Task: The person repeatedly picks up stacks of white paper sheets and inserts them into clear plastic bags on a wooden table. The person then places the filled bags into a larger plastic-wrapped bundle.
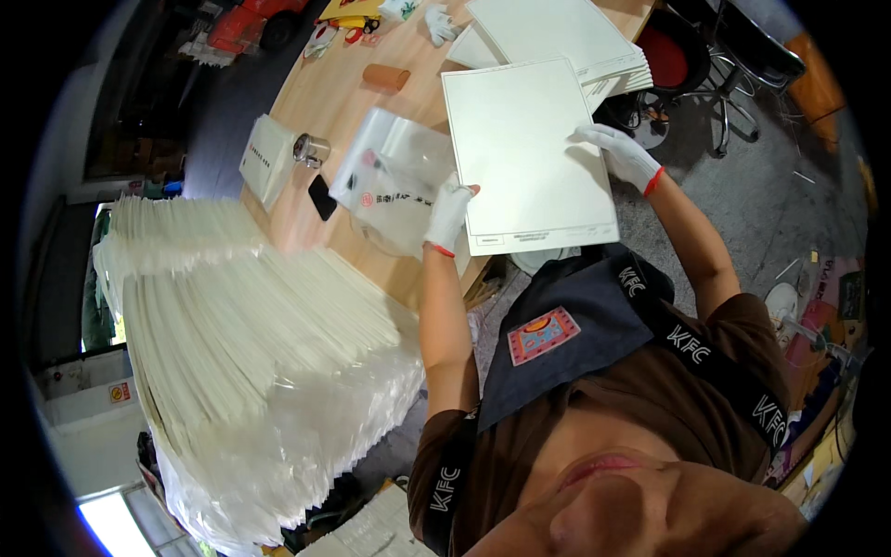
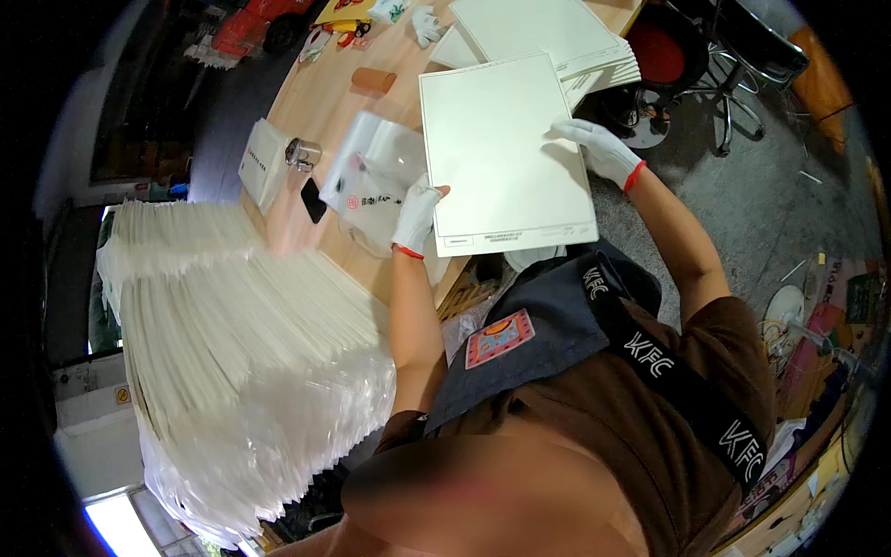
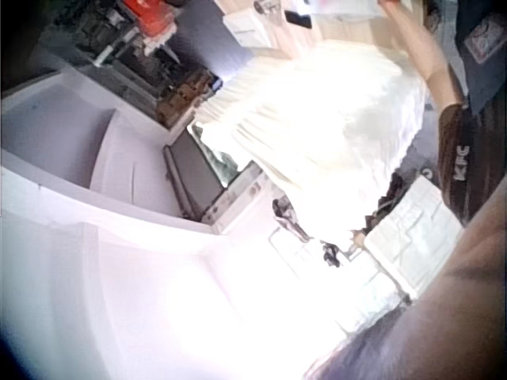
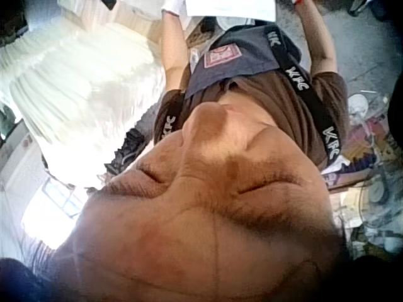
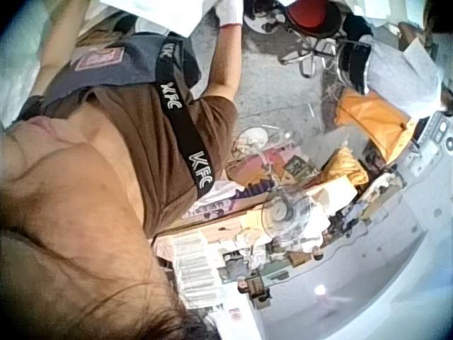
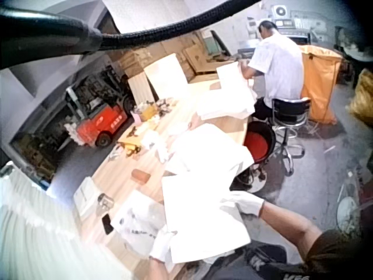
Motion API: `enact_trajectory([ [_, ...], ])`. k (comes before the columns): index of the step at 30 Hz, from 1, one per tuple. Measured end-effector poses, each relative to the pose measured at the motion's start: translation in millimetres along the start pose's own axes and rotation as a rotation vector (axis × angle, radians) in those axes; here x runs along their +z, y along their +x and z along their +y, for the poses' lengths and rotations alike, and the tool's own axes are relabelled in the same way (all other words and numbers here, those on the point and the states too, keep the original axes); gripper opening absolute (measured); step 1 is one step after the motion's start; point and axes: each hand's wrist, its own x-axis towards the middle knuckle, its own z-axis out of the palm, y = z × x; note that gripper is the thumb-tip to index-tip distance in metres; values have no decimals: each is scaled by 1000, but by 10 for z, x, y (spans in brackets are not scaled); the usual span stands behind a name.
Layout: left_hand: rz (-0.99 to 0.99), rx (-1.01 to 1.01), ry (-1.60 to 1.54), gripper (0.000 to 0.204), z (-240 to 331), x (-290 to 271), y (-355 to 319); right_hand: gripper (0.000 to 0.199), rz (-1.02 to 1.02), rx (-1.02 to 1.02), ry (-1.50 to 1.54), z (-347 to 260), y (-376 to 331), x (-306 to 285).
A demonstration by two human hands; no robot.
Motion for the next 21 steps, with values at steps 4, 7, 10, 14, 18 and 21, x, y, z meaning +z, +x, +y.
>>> enact_trajectory([
  [4, 61, -43, 986, 48, 207, 723, -351, 61, -42, -255, -389, 244, -2, 704],
  [7, 105, 85, 1170, 47, -126, 1120, -392, 60, 317, -183, -1002, 268, -39, 1051],
  [10, 49, 224, 613, 36, -79, 876, -403, 48, 208, -124, -1117, 120, -103, 897],
  [14, 217, 171, -78, 35, 150, -22, -516, 32, 38, -478, -1378, -398, -399, 870],
  [18, 273, 314, -419, 44, 392, -566, -556, 23, -224, -698, -1552, -794, -672, 1128],
  [21, 329, 321, -536, 45, 543, -893, -676, 14, -349, -1052, -1760, -774, -629, 1354],
])
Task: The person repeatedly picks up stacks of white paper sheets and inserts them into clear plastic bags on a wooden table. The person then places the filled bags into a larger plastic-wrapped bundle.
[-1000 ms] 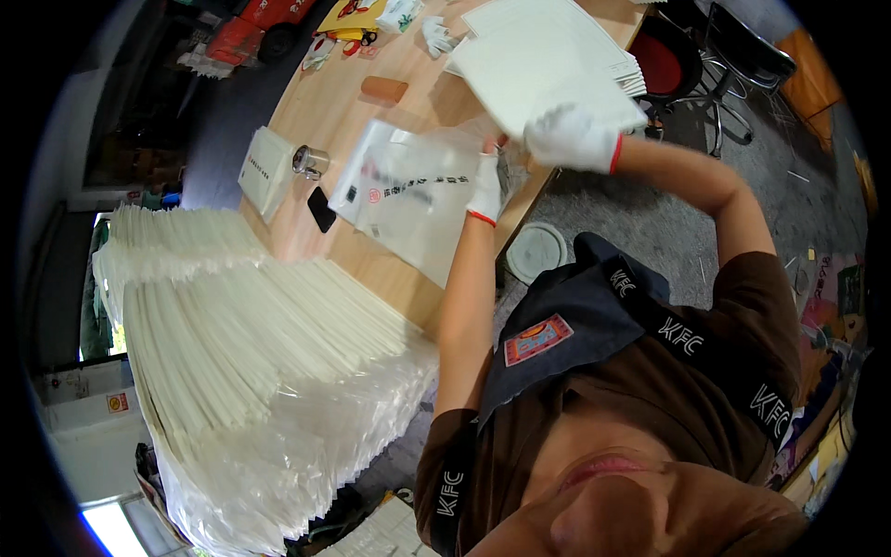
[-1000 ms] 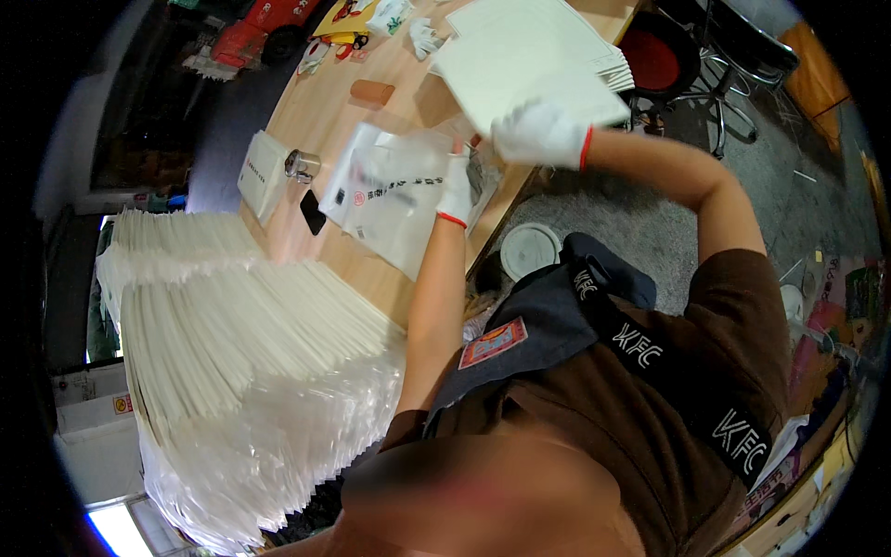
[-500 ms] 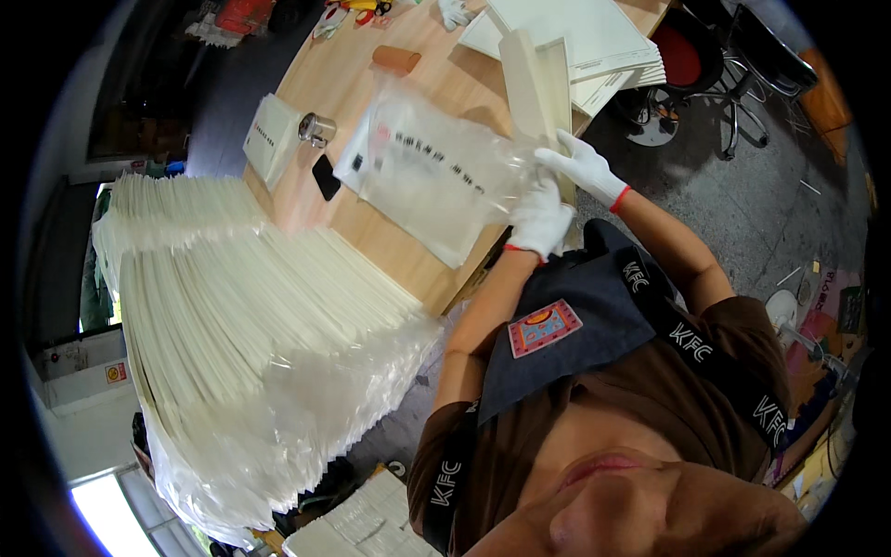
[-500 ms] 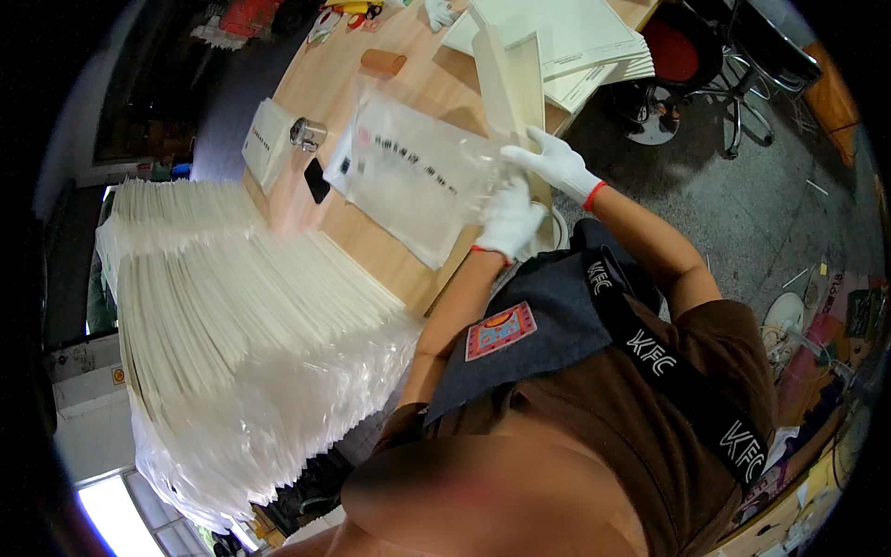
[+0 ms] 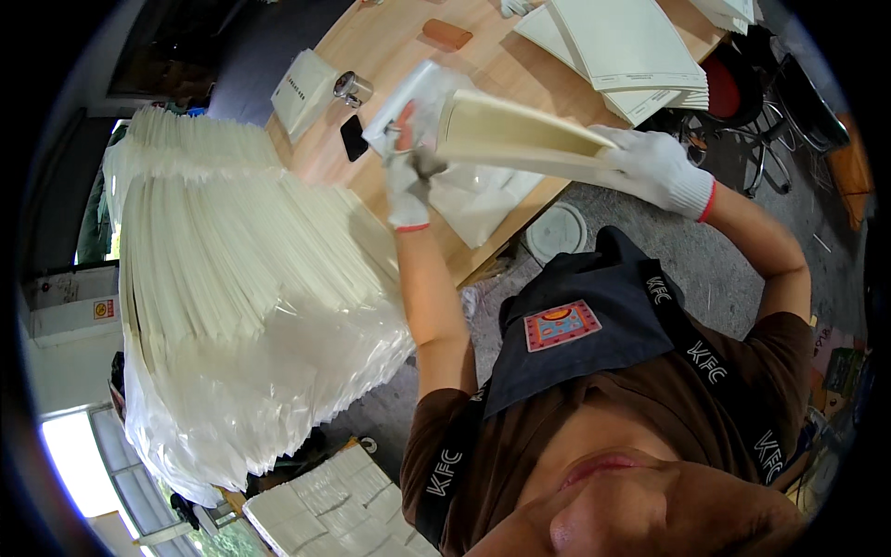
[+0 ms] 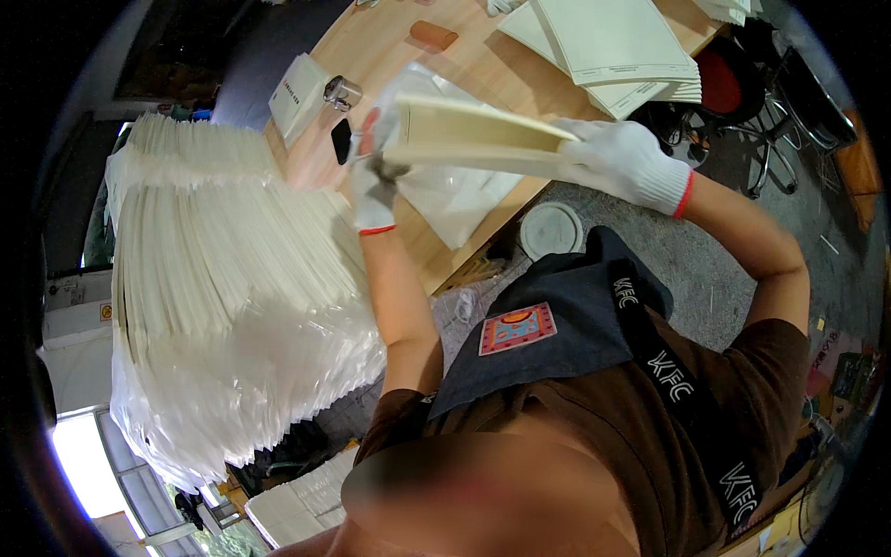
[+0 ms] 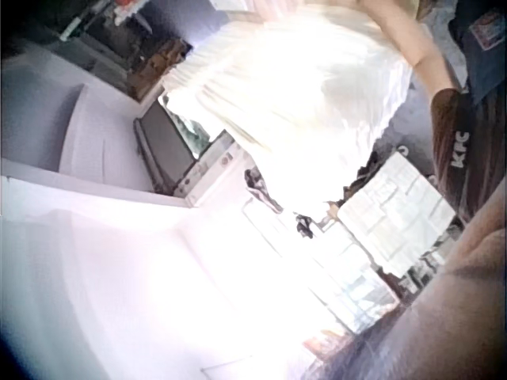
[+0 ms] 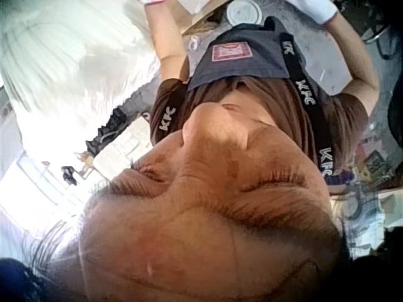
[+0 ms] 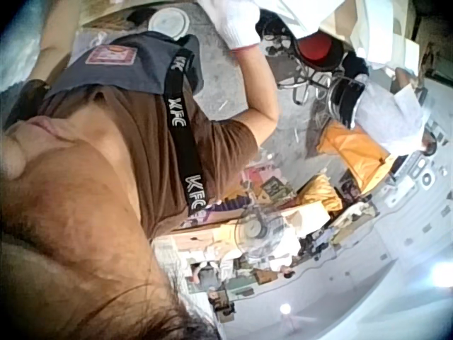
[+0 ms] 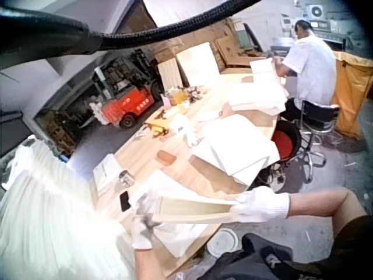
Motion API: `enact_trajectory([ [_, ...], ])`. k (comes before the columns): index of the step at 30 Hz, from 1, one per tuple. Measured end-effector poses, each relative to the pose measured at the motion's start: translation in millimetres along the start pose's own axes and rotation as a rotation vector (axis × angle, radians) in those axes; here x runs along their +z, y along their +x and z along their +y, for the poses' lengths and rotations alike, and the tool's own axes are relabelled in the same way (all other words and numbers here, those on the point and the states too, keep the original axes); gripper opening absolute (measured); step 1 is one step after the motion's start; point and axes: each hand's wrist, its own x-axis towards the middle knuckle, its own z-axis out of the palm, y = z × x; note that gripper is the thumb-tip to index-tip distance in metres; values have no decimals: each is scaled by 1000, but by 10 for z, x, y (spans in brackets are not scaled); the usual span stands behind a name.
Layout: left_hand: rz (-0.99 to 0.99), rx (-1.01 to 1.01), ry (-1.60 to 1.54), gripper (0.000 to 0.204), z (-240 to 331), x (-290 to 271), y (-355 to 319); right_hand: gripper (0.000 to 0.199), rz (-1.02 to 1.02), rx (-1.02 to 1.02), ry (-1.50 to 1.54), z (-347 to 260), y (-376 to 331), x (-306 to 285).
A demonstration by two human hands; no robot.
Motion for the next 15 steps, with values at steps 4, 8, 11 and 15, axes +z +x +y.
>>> enact_trajectory([
  [4, -176, 190, 445, 38, 397, 384, -511, 15, -290, 24, -341, -98, 341, 342],
  [8, -305, 528, 1142, 36, -388, 567, -893, 26, -438, 55, 239, -34, 569, 420],
  [11, 140, 419, 690, 24, -1148, 205, -1342, 39, -583, 568, 1191, 187, 404, 554],
  [15, -48, 781, 1178, 17, -1363, -213, -1292, 45, -557, 789, 1698, 121, 265, 799],
])
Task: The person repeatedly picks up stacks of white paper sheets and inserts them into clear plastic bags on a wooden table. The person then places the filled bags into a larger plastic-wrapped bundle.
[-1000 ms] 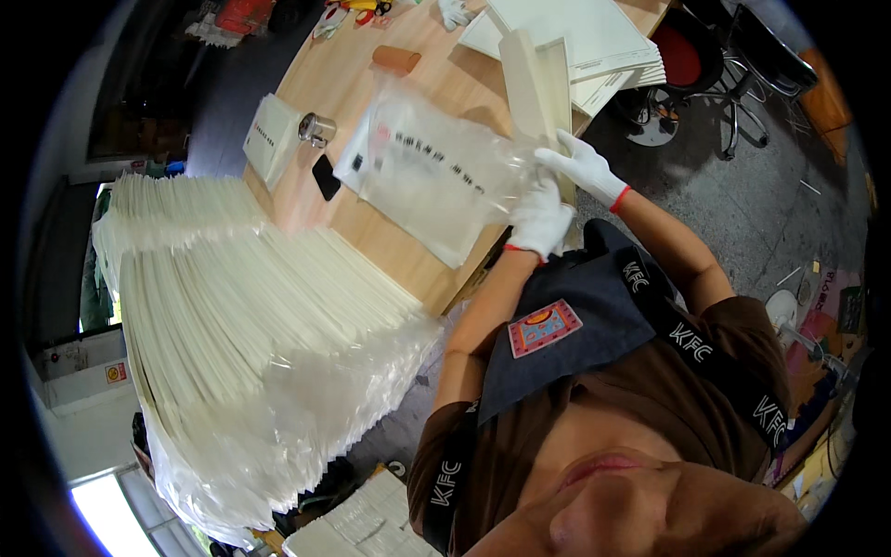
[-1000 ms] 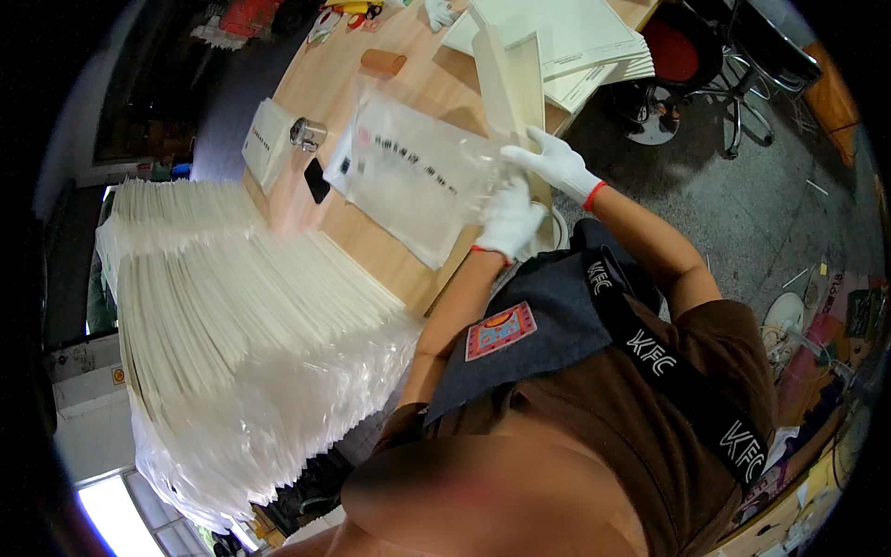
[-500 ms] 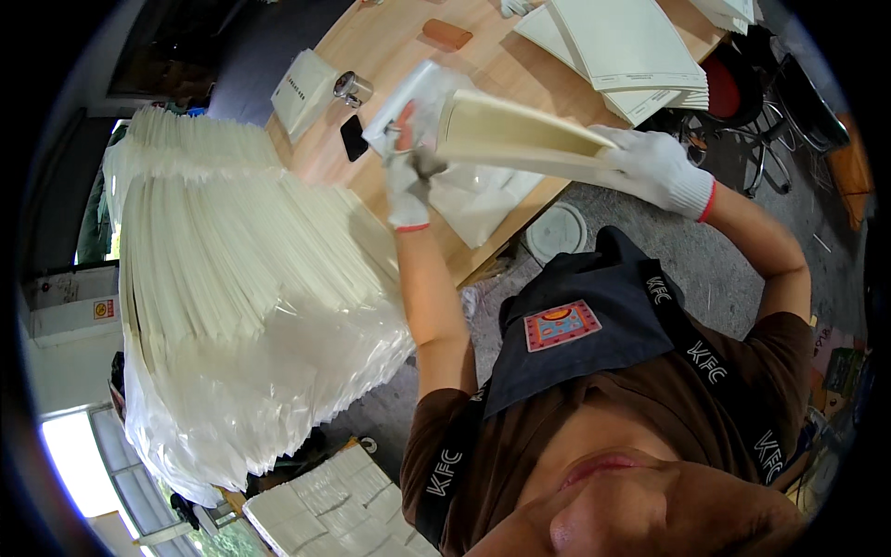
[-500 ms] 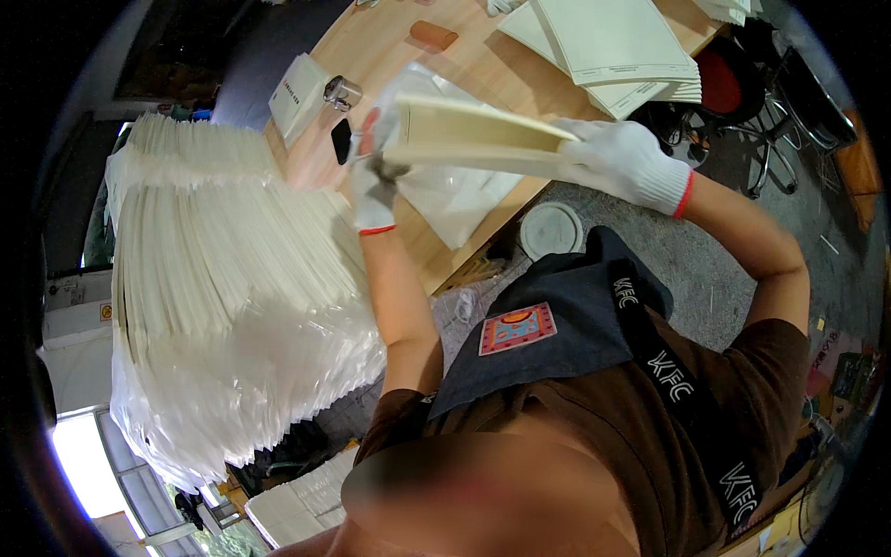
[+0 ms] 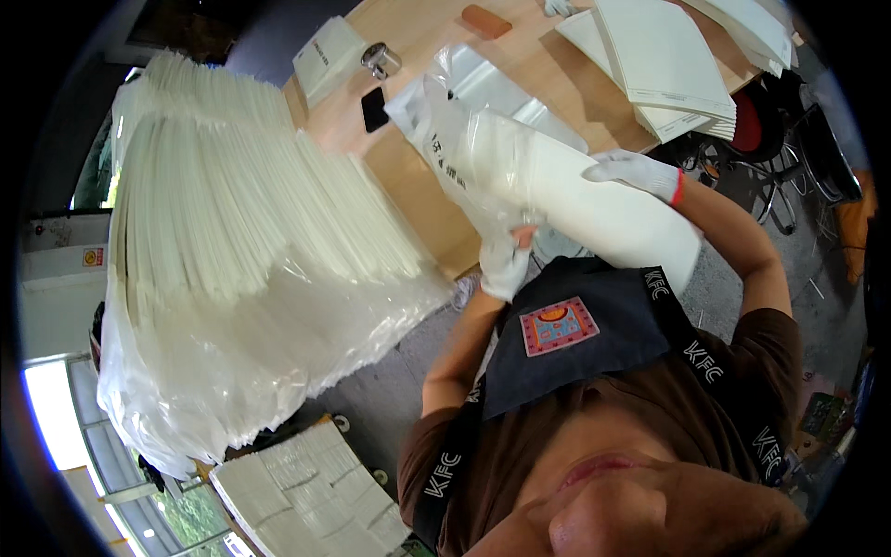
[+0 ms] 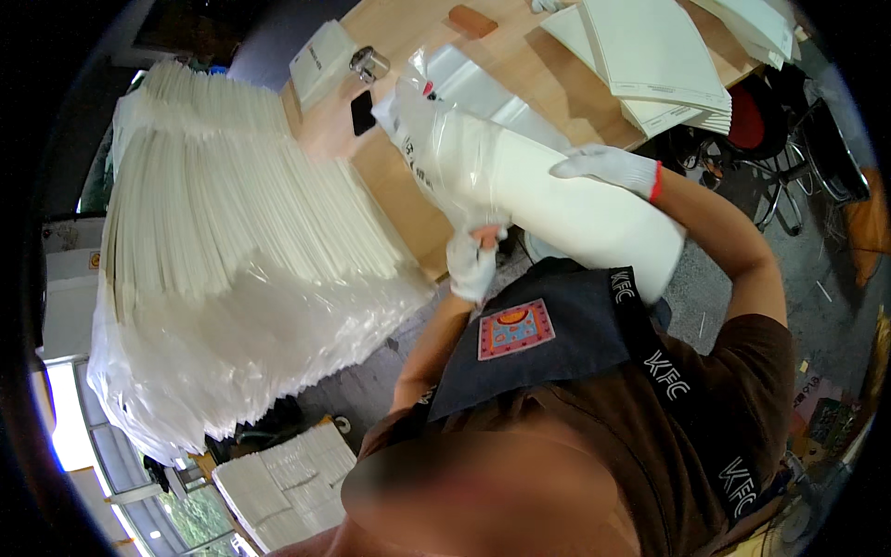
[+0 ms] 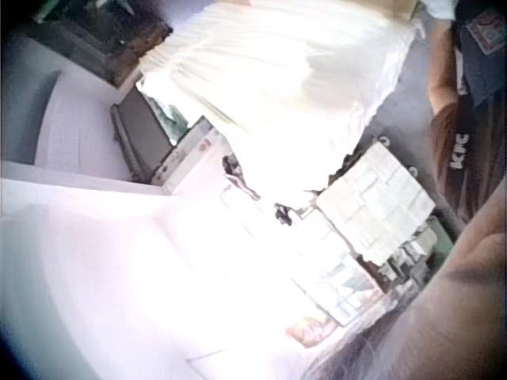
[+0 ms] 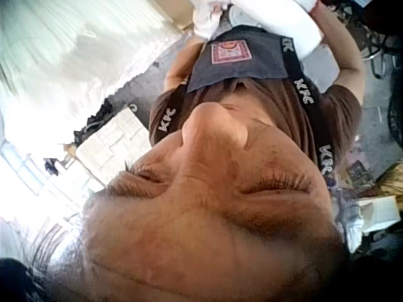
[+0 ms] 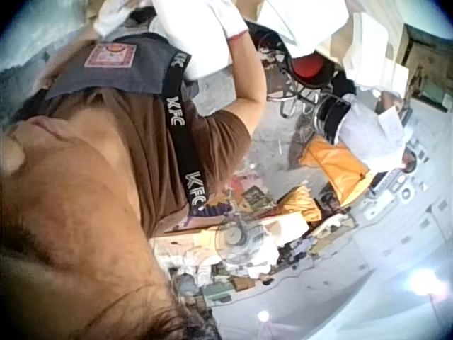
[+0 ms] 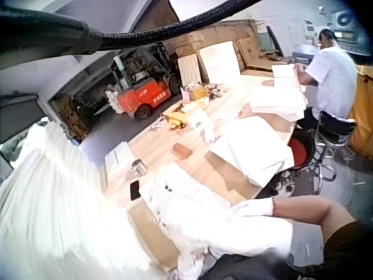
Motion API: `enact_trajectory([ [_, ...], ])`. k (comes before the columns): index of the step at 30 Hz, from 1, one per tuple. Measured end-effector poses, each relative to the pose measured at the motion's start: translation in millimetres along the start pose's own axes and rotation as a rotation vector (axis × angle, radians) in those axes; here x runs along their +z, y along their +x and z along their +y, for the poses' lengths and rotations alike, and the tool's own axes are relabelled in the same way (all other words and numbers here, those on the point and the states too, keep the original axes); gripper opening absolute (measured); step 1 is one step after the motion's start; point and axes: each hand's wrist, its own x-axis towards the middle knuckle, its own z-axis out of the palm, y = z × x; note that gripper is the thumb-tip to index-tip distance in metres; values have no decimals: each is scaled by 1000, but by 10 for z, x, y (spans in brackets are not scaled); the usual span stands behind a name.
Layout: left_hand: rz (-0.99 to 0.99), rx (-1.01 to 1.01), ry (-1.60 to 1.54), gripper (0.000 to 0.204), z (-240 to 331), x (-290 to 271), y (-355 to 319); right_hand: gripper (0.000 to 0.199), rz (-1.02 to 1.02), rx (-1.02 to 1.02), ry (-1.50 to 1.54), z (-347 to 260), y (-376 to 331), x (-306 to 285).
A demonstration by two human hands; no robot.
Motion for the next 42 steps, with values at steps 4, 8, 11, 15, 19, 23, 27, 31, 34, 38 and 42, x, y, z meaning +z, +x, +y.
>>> enact_trajectory([
  [4, 274, -523, -440, 14, 190, -154, 1069, 36, 224, -315, -1219, 79, 343, 106],
  [8, 595, -493, -790, 21, -187, -527, 1477, 30, 426, -161, -1492, -54, -6, 327],
  [11, 560, -554, -935, 26, -359, -681, 1465, 24, 412, -378, -1460, 84, -230, 35],
  [15, 340, -598, -806, 23, -159, -755, 1484, 22, 403, -519, -1531, -49, -260, 262],
  [19, -227, -80, -35, 36, 659, -720, 1419, 29, 376, -625, -1545, -288, 0, 617],
  [23, -150, 15, -271, 29, 507, -469, 700, 33, 102, -370, -506, -412, 216, 386],
  [27, 43, 34, -304, 25, 230, -281, 162, 42, 154, -188, -21, -408, 350, 248],
  [31, -172, -70, -274, 16, 476, -233, 949, 42, 486, -224, -1382, -234, 936, 316],
  [34, -172, 161, -245, 22, 723, 53, 1212, 36, 616, -654, -1546, 93, 1391, 398],
  [38, -155, -65, -392, 21, 586, 176, 1085, 30, 874, -895, -1382, 228, 1289, 553],
  [42, 12, -456, -373, 7, 107, 353, 504, 34, 289, -375, -1533, 535, 143, 733],
])
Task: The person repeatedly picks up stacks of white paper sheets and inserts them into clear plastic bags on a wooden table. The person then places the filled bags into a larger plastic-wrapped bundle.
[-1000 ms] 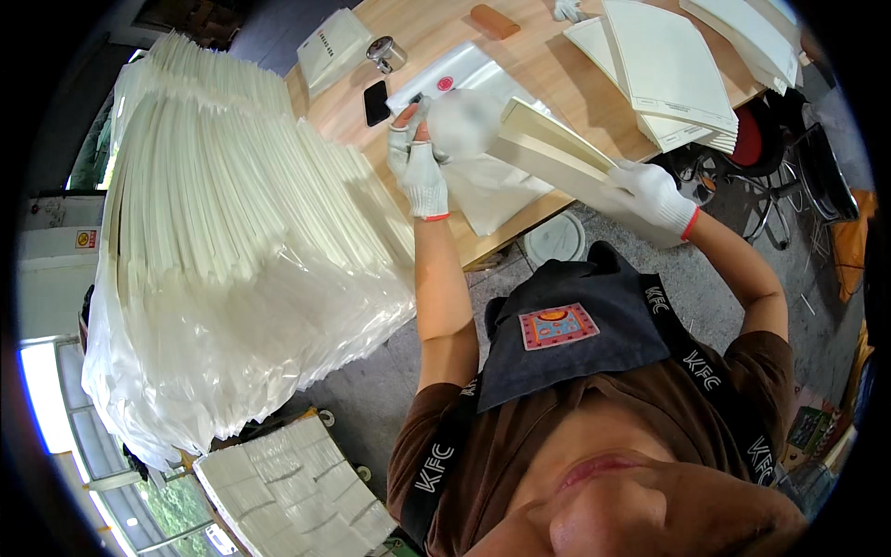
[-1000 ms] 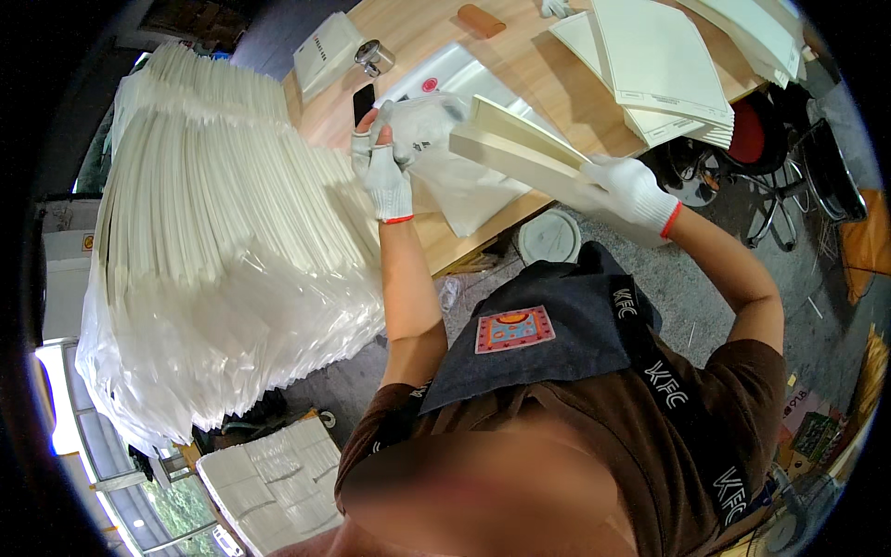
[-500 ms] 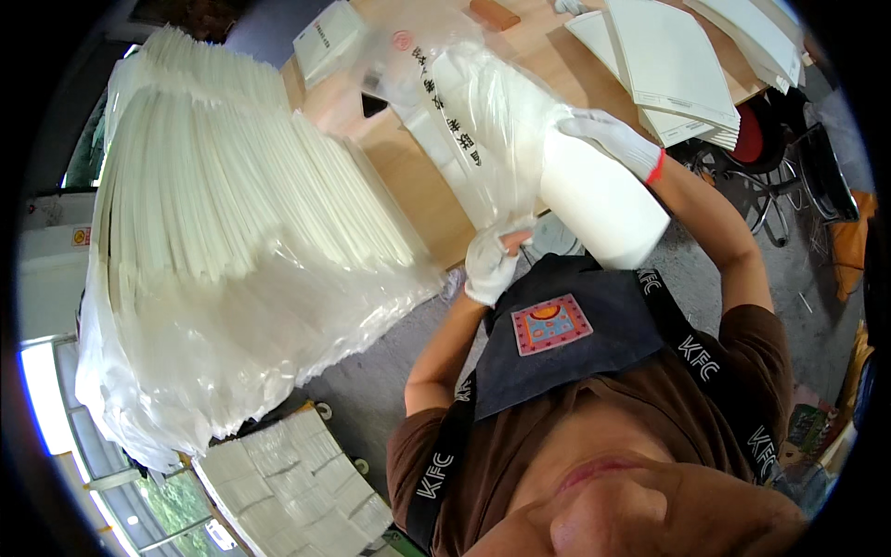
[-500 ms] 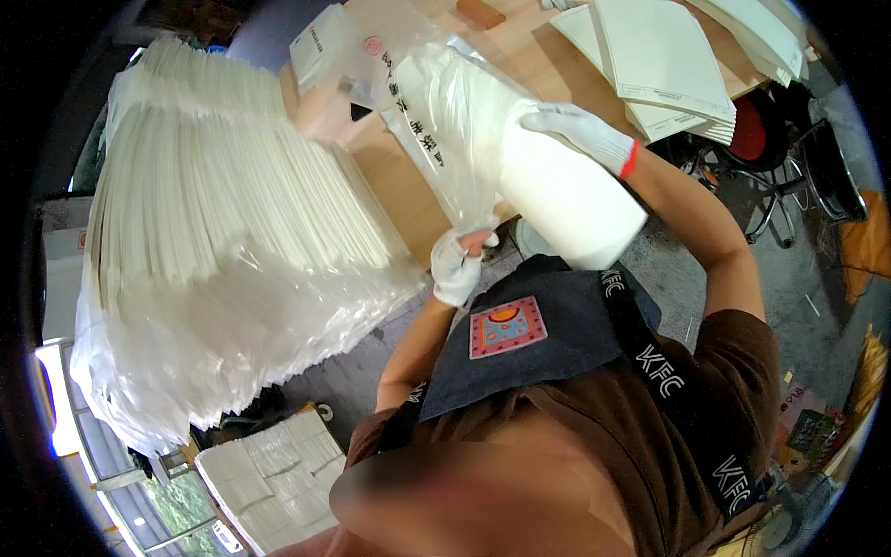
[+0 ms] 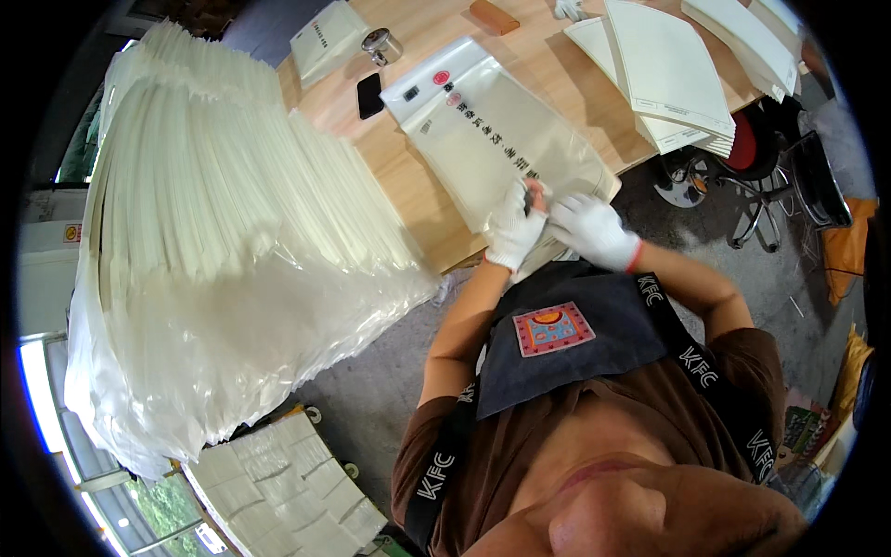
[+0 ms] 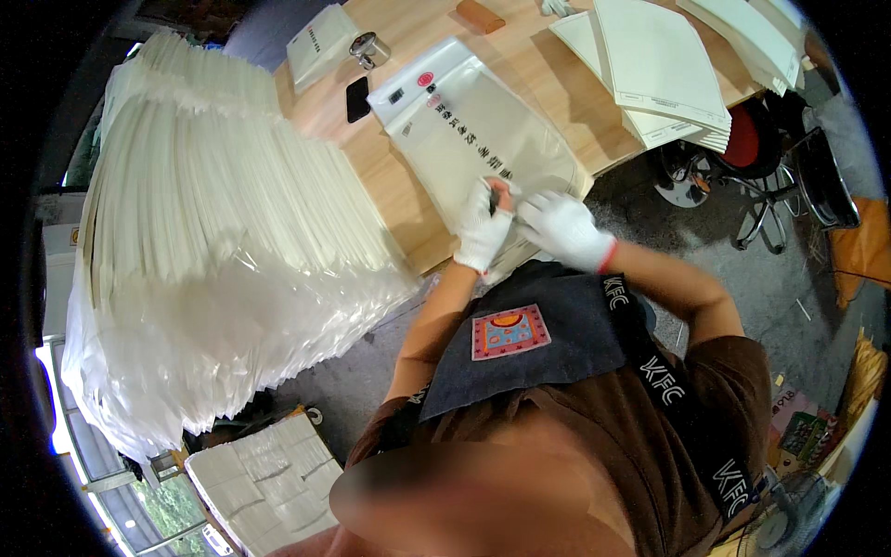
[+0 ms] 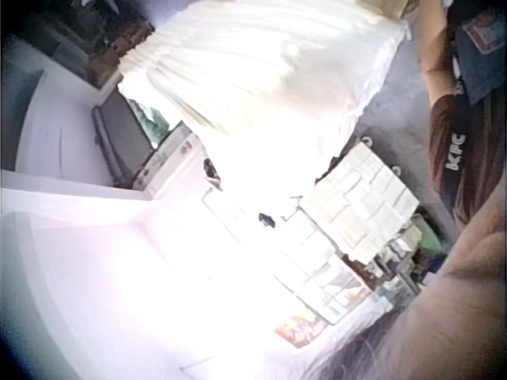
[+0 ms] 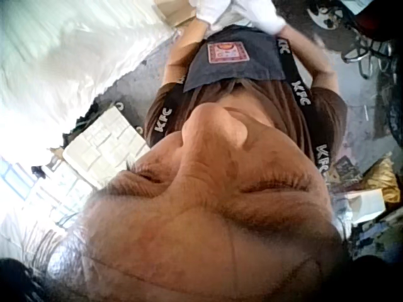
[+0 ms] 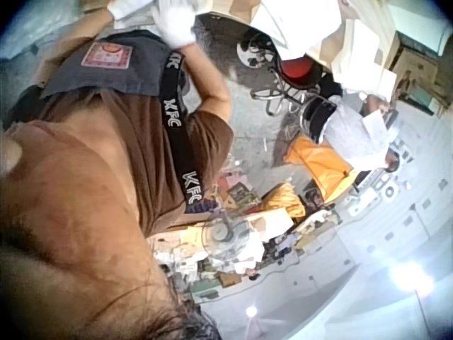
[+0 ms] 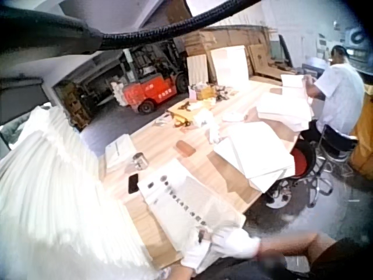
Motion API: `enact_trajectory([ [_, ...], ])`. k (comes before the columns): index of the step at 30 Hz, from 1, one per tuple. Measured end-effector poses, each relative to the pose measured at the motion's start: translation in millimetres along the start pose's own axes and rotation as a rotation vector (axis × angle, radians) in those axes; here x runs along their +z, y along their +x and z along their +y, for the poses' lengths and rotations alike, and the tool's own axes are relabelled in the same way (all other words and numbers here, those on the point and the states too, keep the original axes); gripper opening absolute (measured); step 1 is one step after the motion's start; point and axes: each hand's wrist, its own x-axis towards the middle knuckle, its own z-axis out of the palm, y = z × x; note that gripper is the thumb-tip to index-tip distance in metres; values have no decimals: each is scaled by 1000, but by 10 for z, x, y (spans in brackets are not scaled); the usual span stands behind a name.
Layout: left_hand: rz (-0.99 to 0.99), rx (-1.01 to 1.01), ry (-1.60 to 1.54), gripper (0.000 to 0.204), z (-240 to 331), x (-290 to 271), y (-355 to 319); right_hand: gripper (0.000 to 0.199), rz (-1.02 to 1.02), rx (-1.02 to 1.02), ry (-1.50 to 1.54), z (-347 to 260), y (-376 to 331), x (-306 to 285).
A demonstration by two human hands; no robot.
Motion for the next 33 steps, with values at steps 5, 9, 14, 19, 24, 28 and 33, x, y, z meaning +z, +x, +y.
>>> enact_trajectory([
  [5, -195, 349, 160, 21, 101, 142, -553, 53, 461, 148, -283, 327, -81, 160],
  [9, 56, 265, 754, 24, -492, -107, -701, 44, -288, 651, -169, 325, 144, -172],
  [14, 232, -104, 699, 20, -443, -590, -907, 16, -243, 388, -374, 255, -203, -26],
  [19, 149, -136, 501, 16, -146, -666, -1762, 29, -651, 345, -237, -146, -615, -358],
  [24, 84, -89, 447, 18, -192, -626, -1868, 29, -594, 335, -172, -58, -788, -148],
  [28, 187, -166, 398, 21, -87, -542, -1015, 9, -71, -18, -636, 572, -389, 51],
  [33, -35, -77, 210, 25, -665, -556, -1803, 23, -635, 198, -382, 741, -817, 174],
])
